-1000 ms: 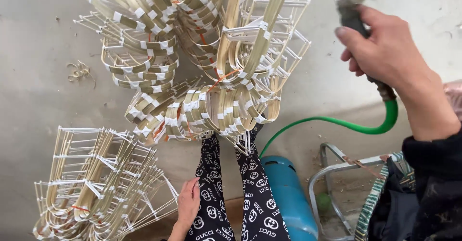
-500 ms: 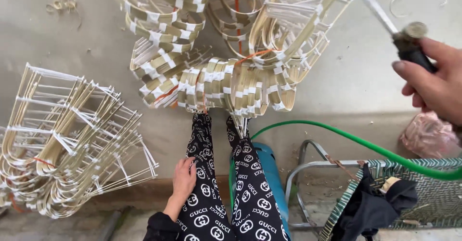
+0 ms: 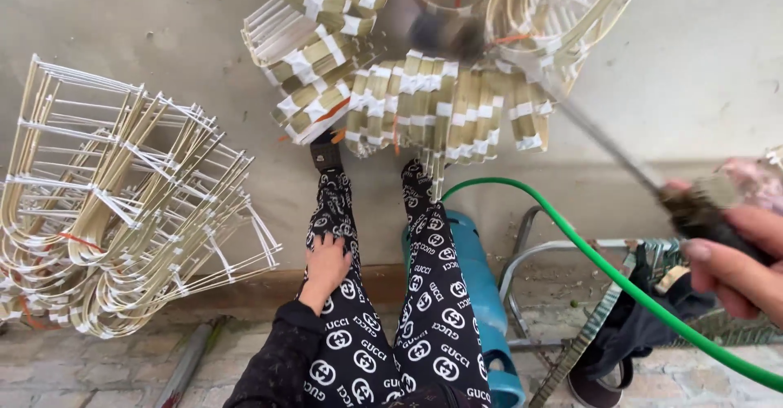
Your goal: The recorder uses a gas torch to apply heat to woven bamboo or wood furniture components to singe away fibers or set the shape.
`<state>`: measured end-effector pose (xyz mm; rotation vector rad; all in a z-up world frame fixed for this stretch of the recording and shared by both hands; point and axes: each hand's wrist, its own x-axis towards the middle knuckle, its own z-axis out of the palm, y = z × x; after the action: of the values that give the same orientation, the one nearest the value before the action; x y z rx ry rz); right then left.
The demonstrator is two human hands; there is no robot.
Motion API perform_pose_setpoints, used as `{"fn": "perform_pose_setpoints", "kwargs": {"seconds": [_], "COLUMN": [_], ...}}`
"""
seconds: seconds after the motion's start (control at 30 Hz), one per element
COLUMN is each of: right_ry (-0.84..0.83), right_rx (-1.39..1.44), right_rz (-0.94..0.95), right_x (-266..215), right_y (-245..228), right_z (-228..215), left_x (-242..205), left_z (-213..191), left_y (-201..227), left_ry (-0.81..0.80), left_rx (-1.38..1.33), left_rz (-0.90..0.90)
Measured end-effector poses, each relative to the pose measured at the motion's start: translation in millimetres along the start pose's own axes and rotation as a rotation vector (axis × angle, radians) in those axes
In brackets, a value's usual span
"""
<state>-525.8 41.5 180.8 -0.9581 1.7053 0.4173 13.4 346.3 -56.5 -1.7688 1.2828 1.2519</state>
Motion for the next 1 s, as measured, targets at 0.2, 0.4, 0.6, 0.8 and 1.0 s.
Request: {"fn": "perform_pose_setpoints", "kwargs": {"seconds": [0.2,0.4,0.6,0.8,1.0], "right_ry": [0.001,0.093,0.199,0.22,0.283], "right_rx": [-0.185,-0.091,0.102,0.315,0.636], "right_rz": [0.034,0.061,0.204,0.204,0.297], "right_x": [-18,-44,-140,-185,-199], "right_y": [-114,-55,-93,-27,-15], "right_z": [36,58,150,231,330], "left_x": [22,35,43,47,33], "left_z": [-10,-34,-38,-29,-31], "left_y": [-38,-69,-94,-120,-132], "left_ry": [0.129,0.107,0.079,0.064,0.016], "left_rx": [0.0,-0.063,-0.049,0.017,0.149], "left_rz": [0.087,0.164,0.24,0.307,0.302]}}
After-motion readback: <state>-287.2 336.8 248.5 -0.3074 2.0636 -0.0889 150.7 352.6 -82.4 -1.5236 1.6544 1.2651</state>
